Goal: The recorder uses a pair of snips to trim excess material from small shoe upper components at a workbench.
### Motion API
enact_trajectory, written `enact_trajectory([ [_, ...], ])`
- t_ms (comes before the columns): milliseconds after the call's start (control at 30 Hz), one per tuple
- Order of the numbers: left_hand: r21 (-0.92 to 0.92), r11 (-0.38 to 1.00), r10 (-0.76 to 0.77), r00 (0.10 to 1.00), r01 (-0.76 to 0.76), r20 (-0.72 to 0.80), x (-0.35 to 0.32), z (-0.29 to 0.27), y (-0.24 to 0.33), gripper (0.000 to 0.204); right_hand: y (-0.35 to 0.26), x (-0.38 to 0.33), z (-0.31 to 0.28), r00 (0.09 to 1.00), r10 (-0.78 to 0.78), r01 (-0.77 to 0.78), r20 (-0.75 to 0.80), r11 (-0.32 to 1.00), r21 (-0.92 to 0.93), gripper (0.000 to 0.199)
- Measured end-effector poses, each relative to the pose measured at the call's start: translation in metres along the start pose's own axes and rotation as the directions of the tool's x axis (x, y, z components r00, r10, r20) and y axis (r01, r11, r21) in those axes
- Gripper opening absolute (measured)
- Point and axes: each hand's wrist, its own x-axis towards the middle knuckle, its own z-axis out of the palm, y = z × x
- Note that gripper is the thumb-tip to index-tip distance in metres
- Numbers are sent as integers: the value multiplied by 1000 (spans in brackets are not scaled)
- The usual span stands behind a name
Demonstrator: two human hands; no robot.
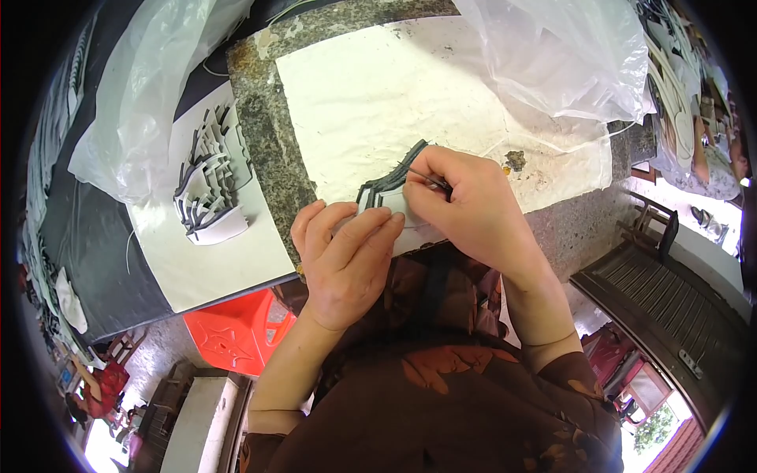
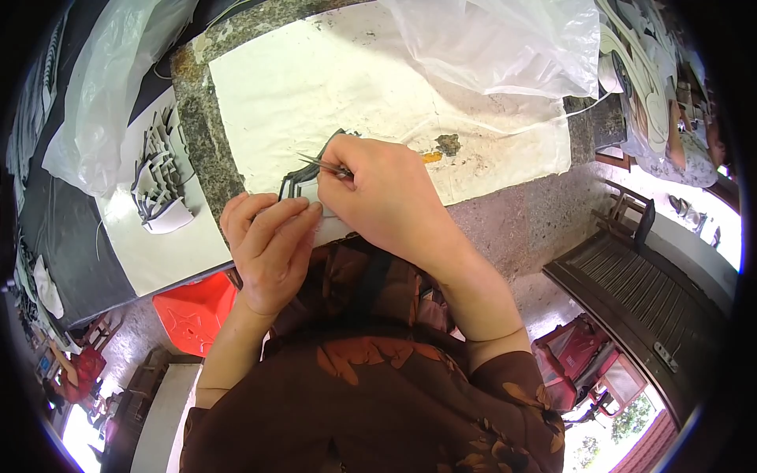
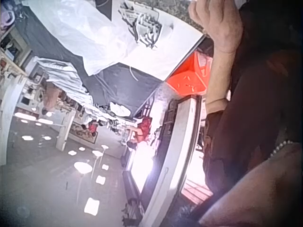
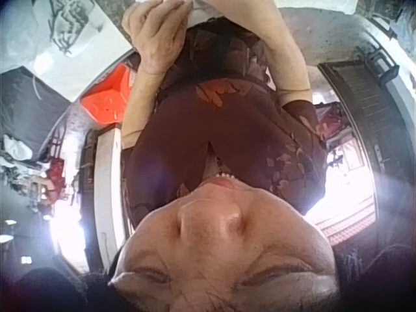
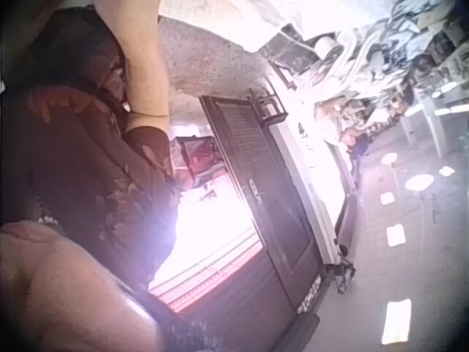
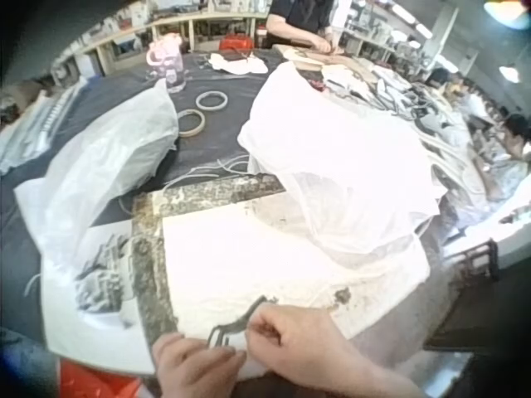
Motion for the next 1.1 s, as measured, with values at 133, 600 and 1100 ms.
enact_trajectory([
  [133, -1, 1000, -11, 1000, 11, -1, -1, 0, 0, 27, 2, 0, 1, 1000, -13, 13, -7, 1000, 2, 10],
  [600, 50, 998, -47, 997, 45, 54, 0, 3, 3, 28, 3, 2, -6, 999, -41, 42, 27, 998, -52, 11],
  [1100, 98, 991, -98, 992, 90, 84, 6, 1, 11, 44, 4, 7, -19, 997, -52, 59, 61, 991, -118, 13],
])
